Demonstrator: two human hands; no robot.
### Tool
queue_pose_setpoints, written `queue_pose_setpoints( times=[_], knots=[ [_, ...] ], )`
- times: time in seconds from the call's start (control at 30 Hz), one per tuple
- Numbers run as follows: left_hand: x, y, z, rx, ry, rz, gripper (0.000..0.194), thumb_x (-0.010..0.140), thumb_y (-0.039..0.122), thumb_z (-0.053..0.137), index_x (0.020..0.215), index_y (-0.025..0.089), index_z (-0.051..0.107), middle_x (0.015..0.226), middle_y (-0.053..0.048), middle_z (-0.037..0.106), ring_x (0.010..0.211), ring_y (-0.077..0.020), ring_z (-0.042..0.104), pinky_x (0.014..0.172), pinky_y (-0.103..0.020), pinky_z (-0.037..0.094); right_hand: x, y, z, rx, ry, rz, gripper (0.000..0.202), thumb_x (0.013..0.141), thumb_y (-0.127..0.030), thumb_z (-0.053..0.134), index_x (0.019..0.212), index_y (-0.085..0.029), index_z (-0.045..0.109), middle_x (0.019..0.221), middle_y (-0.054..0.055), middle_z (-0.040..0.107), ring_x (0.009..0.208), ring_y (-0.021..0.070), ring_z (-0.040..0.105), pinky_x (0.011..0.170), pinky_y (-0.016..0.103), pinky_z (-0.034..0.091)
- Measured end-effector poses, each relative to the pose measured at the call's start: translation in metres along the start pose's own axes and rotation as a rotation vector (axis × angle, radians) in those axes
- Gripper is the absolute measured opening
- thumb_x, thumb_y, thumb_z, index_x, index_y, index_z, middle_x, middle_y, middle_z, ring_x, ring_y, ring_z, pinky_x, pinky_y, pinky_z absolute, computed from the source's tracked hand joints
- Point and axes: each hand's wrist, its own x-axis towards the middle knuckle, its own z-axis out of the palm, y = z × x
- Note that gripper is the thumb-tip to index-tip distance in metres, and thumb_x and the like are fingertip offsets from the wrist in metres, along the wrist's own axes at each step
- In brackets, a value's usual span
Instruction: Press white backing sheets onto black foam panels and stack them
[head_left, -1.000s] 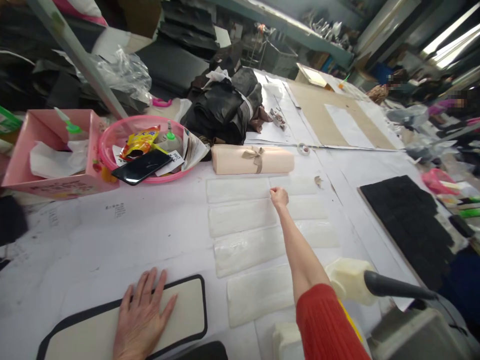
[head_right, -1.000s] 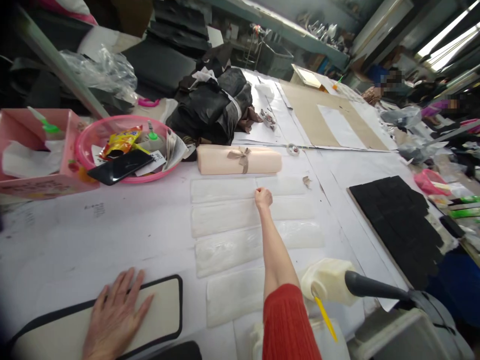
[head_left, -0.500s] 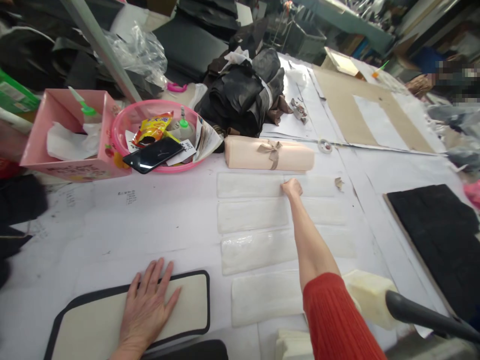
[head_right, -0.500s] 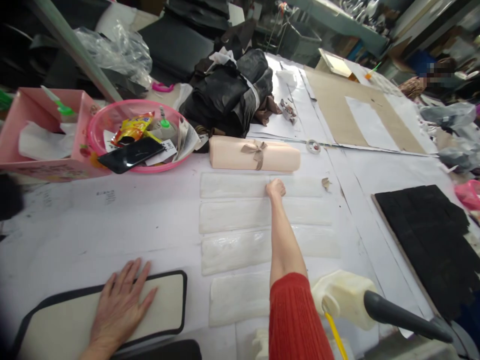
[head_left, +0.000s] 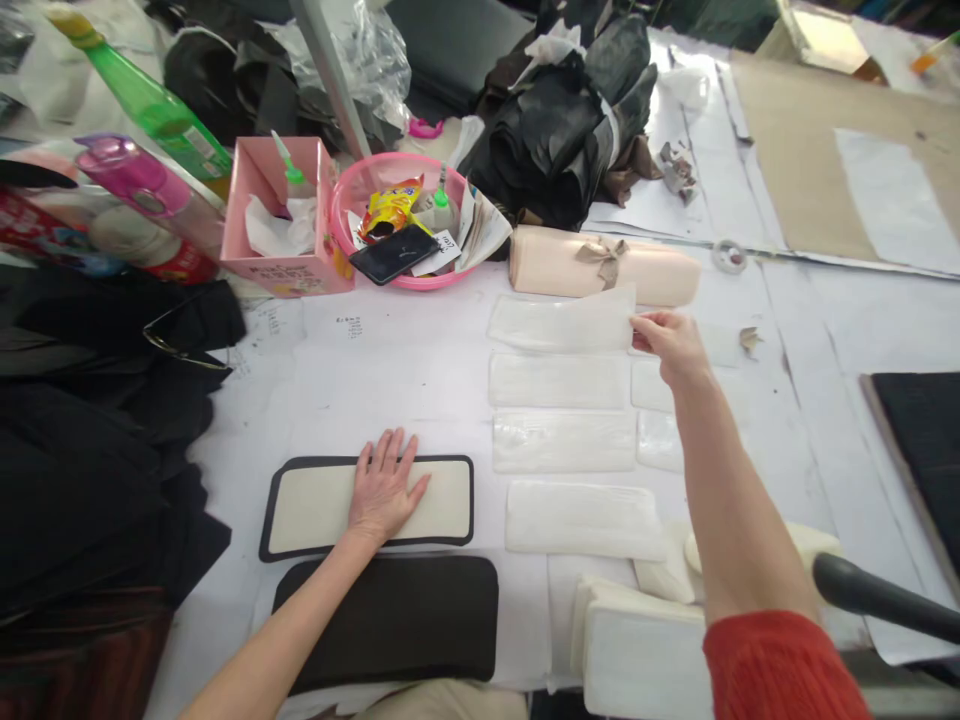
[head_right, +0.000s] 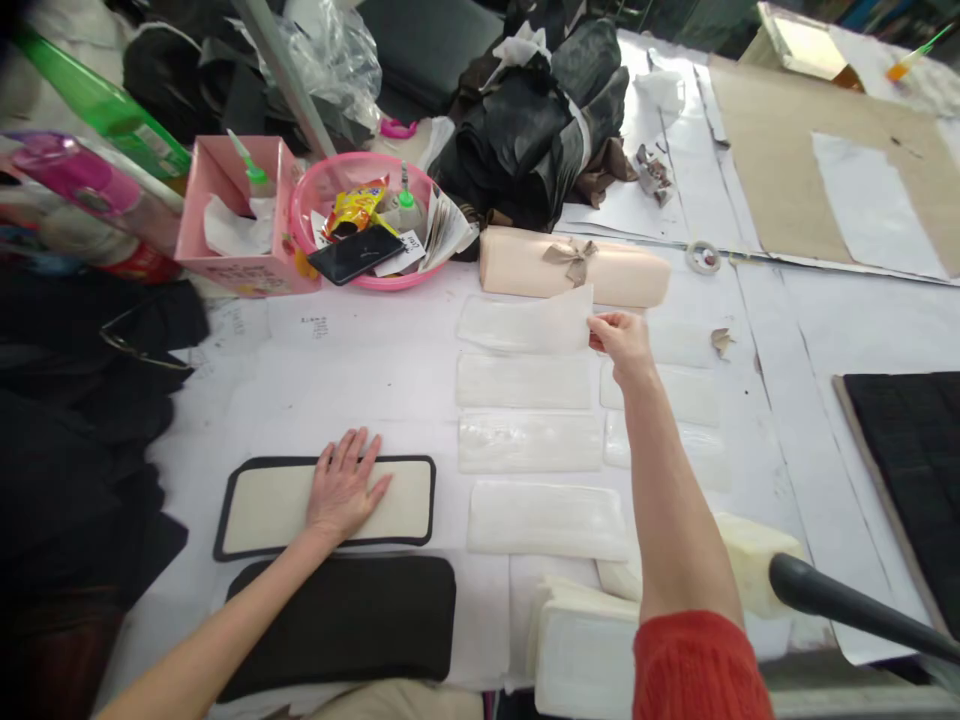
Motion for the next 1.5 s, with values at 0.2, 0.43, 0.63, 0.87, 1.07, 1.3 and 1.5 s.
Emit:
queue_pose_setpoints(
  times=[0.2,0.43,0.63,0.87,1.07,1.3,1.5],
  knots=[
    [0.001,0.0,-0.002,-0.015,0.017,0.013,0.062,0.091,0.046,0.044,0.145,0.016,0.04,0.156,-0.016,0.03,0.146,-0.0318,0.02,0.117,-0.056,0.013,-0.124,-0.099,-0.016,0.102,-0.017,-0.239,0.018,0.075,-0.03,0.076,0.074,-0.017,0.064,0.066,-0.001,0.061,0.058,0.01,0.058,0.057,0.023,0.051],
    [0.008,-0.003,0.006,-0.085,0.05,0.04,0.071,0.086,0.055,0.047,0.145,0.016,0.04,0.153,-0.018,0.035,0.144,-0.0349,0.024,0.116,-0.057,0.012,-0.267,-0.15,-0.035,0.08,-0.049,-0.295,0.017,0.078,-0.034,0.075,0.079,-0.02,0.066,0.07,-0.001,0.06,0.062,0.0121,0.057,0.056,0.024,0.05],
    [0.007,-0.03,-0.025,-0.386,0.174,-0.051,0.065,0.091,0.053,0.04,0.14,0.011,0.045,0.144,-0.019,0.048,0.138,-0.0291,0.037,0.115,-0.048,0.026,-0.358,-0.159,-0.03,0.162,-0.066,-0.205,0.016,0.078,-0.034,0.076,0.082,-0.022,0.066,0.074,-0.001,0.061,0.065,0.0121,0.056,0.058,0.022,0.047],
    [-0.072,-0.071,-0.076,-0.565,0.369,-0.082,0.04,0.093,0.042,0.043,0.116,0.016,0.062,0.114,-0.013,0.065,0.111,-0.0254,0.06,0.097,-0.041,0.047,-0.43,-0.16,-0.012,0.252,-0.11,-0.072,0.02,0.074,-0.038,0.078,0.078,-0.023,0.065,0.068,-0.001,0.059,0.059,0.0123,0.051,0.052,0.023,0.041],
    [-0.133,-0.034,-0.069,-0.768,0.198,0.098,0.024,0.089,0.035,0.053,0.107,0.023,0.063,0.092,-0.003,0.07,0.081,-0.0175,0.067,0.077,-0.032,0.054,-0.463,-0.161,0.011,0.33,-0.199,0.028,0.026,0.072,-0.043,0.078,0.076,-0.023,0.062,0.065,-0.001,0.058,0.056,0.013,0.05,0.051,0.024,0.04],
    [-0.148,-0.001,-0.067,-1.112,0.174,-0.125,0.025,0.075,0.029,0.063,0.097,0.022,0.054,0.088,-0.003,0.071,0.078,-0.0189,0.069,0.07,-0.031,0.055,-0.476,-0.149,0.022,0.48,-0.231,0.16,0.024,0.074,-0.039,0.078,0.076,-0.022,0.061,0.067,-0.002,0.06,0.057,0.0117,0.053,0.053,0.022,0.043],
    [-0.157,-0.01,-0.072,-1.321,0.301,-0.385,0.033,0.079,0.04,0.062,0.101,0.022,0.046,0.089,-0.005,0.071,0.079,-0.0196,0.069,0.068,-0.03,0.053,-0.483,-0.117,0.018,0.534,-0.169,0.214,0.022,0.074,-0.038,0.078,0.076,-0.022,0.063,0.064,-0.002,0.061,0.055,0.0124,0.055,0.053,0.024,0.047]
  ],
)
